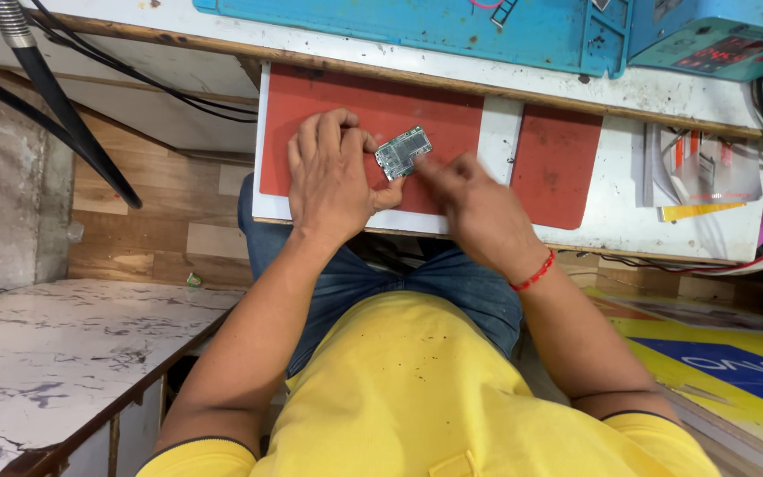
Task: The person cleans a small circuit board with a toothbrush and then uses a hot air gun to apply heat to the board. The person holds the board steady with one hand while operating the tools with the other.
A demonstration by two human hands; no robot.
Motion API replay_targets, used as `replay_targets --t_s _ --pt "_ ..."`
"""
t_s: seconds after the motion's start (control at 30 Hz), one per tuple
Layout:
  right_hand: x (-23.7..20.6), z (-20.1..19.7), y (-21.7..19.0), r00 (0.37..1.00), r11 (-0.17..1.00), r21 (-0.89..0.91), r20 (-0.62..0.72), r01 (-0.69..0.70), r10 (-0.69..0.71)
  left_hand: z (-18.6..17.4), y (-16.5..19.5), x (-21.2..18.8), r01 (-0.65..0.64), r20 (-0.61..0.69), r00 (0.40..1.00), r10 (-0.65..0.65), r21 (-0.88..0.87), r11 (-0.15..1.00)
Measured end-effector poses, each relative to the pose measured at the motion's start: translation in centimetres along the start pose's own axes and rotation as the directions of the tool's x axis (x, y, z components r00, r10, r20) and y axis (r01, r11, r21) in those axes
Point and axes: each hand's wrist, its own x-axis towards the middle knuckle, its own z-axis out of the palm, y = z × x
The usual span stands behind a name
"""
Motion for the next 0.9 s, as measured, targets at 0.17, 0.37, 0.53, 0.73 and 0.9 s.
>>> replay_targets --t_s 0.17,0.37,0.53,0.73,0.9 --pt "-0.9 -0.8 -0.4 0.992 0.987 -0.100 0.009 -0.125 0.127 0.0 0.1 0.0 -0.015 -0.016 1.000 0.015 -0.009 1.000" --pt "-0.2 -0.5 -1.7 0.998 0.990 -0.131 0.030 -0.045 0.049 -0.3 0.0 0.0 -0.033 -0.007 0.999 0.033 -0.007 0.999" --pt "0.3 0.6 -1.1 0.999 0.987 -0.163 0.045 0.001 0.006 -0.3 0.0 -0.1 -0.012 0.015 1.000 0.012 -0.009 1.000" --pt "-0.8 -0.4 -0.2 0.993 0.971 -0.221 -0.096 -0.089 0.069 -0.3 -0.1 -0.1 -0.062 -0.008 0.998 0.062 0.009 0.998" --pt "-0.3 0.3 -0.3 0.992 0.982 -0.152 -0.072 -0.115 0.105 0.0 -0.1 -0.5 -0.064 -0.030 0.997 0.066 0.047 0.997"
